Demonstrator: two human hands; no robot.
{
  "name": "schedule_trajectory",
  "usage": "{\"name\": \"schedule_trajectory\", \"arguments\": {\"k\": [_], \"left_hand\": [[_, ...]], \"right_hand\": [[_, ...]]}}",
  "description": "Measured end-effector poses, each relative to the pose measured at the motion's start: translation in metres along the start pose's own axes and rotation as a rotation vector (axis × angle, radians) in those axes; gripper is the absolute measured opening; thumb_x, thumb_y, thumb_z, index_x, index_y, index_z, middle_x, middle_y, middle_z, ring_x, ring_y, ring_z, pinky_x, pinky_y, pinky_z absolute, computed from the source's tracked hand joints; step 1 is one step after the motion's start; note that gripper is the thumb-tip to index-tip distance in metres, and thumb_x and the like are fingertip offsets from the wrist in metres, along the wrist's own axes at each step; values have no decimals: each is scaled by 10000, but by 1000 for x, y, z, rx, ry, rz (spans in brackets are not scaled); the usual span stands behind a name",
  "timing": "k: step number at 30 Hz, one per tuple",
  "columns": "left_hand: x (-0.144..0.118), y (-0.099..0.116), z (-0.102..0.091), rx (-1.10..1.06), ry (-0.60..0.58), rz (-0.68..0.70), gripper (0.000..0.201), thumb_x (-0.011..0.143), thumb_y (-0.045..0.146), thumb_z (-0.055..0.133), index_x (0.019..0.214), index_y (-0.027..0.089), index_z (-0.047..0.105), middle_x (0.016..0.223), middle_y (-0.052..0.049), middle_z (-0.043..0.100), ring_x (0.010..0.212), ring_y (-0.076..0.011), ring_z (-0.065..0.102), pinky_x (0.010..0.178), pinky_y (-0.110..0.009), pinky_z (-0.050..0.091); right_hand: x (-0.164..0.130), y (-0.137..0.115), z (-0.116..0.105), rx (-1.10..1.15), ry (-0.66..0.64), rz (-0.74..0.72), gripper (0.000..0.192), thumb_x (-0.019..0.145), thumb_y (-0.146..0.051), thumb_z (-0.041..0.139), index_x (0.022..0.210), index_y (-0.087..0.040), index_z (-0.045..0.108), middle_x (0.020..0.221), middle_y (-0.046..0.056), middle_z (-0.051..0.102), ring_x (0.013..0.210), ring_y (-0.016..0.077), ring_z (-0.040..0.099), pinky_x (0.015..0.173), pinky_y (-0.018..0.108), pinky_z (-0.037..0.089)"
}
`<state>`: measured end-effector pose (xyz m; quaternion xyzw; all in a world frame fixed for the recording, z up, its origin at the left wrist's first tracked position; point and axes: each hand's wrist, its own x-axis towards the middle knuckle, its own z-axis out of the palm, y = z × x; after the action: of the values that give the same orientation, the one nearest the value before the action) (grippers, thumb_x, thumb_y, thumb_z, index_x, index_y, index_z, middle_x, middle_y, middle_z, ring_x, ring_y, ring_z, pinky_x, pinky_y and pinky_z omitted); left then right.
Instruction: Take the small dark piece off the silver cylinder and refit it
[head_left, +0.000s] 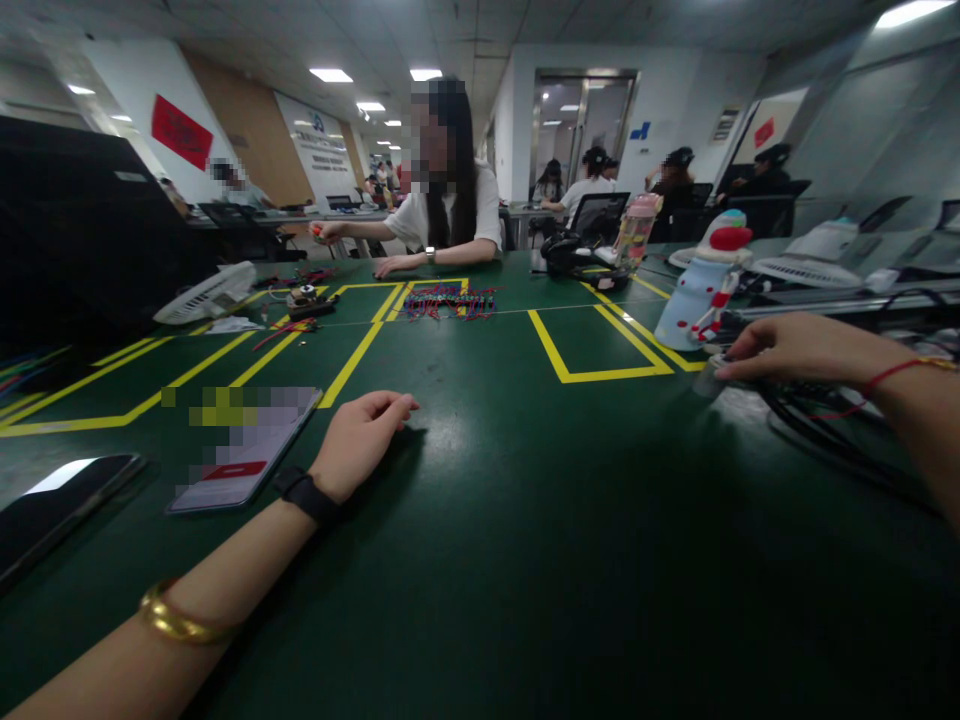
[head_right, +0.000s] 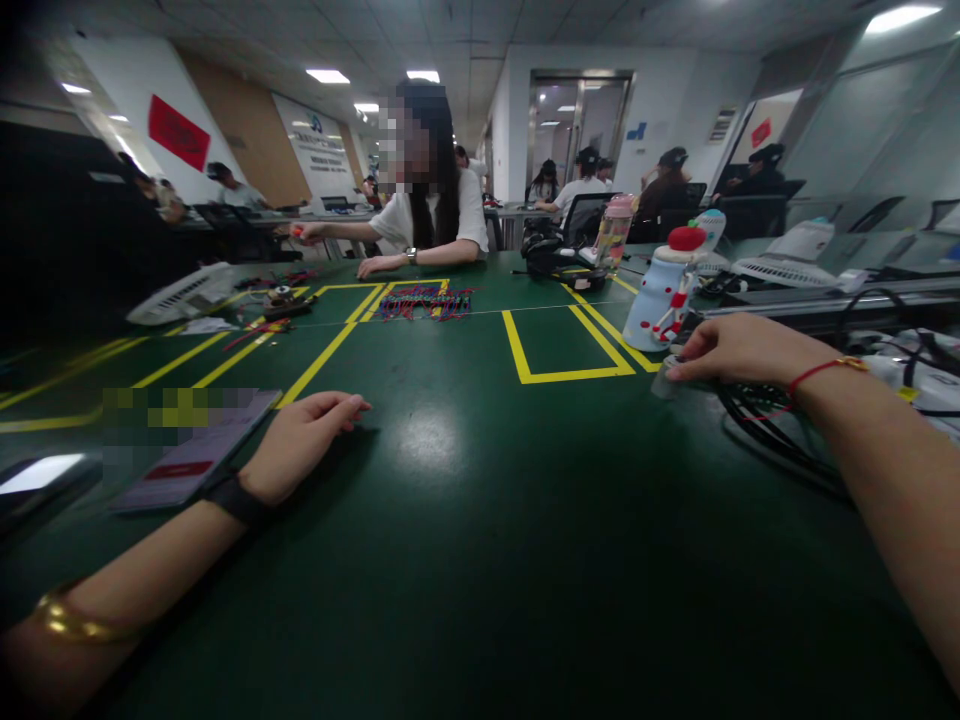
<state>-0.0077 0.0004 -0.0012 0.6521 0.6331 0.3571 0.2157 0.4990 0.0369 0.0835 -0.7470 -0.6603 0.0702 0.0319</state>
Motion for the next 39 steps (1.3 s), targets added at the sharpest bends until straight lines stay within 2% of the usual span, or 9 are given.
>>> {"name": "schedule_trajectory", "arguments": {"k": [6, 10, 13, 16, 21, 27, 30, 33, 39], "left_hand": [[-2, 4, -1, 28, -3, 1, 400, 793, 518, 460, 905, 208, 686, 741, -21, 645, 679, -176, 567, 590, -265, 373], [-2, 5, 0, 14, 7, -4, 395, 786, 512, 468, 893, 201, 687, 768, -26, 658, 671, -173, 571, 588, -264, 372], [-2, 7, 0, 27, 8, -6, 401, 786, 521, 466, 882, 201, 687, 741, -21, 650, 665, -176, 567, 582, -263, 369], [-3, 9, -1, 43, -4, -13, 413, 788, 538, 461, 890, 205, 683, 721, -14, 633, 653, -173, 558, 568, -261, 362], [-3, 9, -1, 48, -4, -3, 417, 793, 544, 453, 882, 206, 680, 693, -10, 620, 653, -174, 563, 569, -263, 368], [-4, 12, -1, 67, -3, 22, 406, 809, 522, 446, 902, 200, 675, 753, -27, 650, 691, -187, 584, 609, -282, 400], [-17, 35, 5, 83, -46, 238, 341, 836, 461, 455, 926, 222, 680, 897, -41, 650, 815, -195, 580, 725, -308, 425], [-34, 67, 16, 49, -192, 453, 284, 858, 392, 460, 986, 269, 681, 976, -42, 617, 897, -190, 561, 792, -320, 436], [-47, 96, 30, -18, -245, 477, 210, 834, 390, 526, 888, 299, 707, 959, -40, 594, 899, -189, 550, 773, -337, 454]], "right_hand": [[6, -6, 11, -220, 117, -32, 447, 567, -545, 690, 744, -153, 569, 761, 97, 621, 642, 148, 509, 588, 282, 333], [1, -26, 16, -68, 222, -111, 436, 584, -522, 695, 754, -154, 537, 764, 81, 617, 643, 136, 530, 584, 271, 360], [-18, -68, 29, 333, 275, -275, 461, 603, -476, 707, 876, -150, 528, 862, 76, 627, 707, 136, 581, 630, 265, 443], [-51, -125, 53, 699, 163, -545, 379, 696, -390, 657, 977, -170, 527, 990, 68, 619, 835, 141, 606, 744, 291, 505], [-102, -187, 87, 774, 50, -874, 250, 778, -265, 588, 1020, -209, 559, 1078, 41, 594, 998, 138, 565, 905, 329, 476], [-115, -194, 103, 863, -53, -878, 272, 799, -236, 560, 1068, -220, 517, 1141, 45, 555, 1027, 124, 552, 884, 290, 499], [-112, -194, 109, 909, -81, -842, 372, 770, -232, 596, 1122, -216, 473, 1140, 52, 550, 1017, 124, 560, 900, 296, 493], [-111, -195, 114, 979, -126, -797, 509, 725, -225, 647, 1168, -214, 397, 1123, 61, 563, 997, 131, 578, 878, 308, 506], [-109, -197, 117, 1021, -146, -796, 481, 725, -223, 648, 1132, -214, 391, 1095, 58, 584, 992, 135, 589, 872, 328, 507]]}}
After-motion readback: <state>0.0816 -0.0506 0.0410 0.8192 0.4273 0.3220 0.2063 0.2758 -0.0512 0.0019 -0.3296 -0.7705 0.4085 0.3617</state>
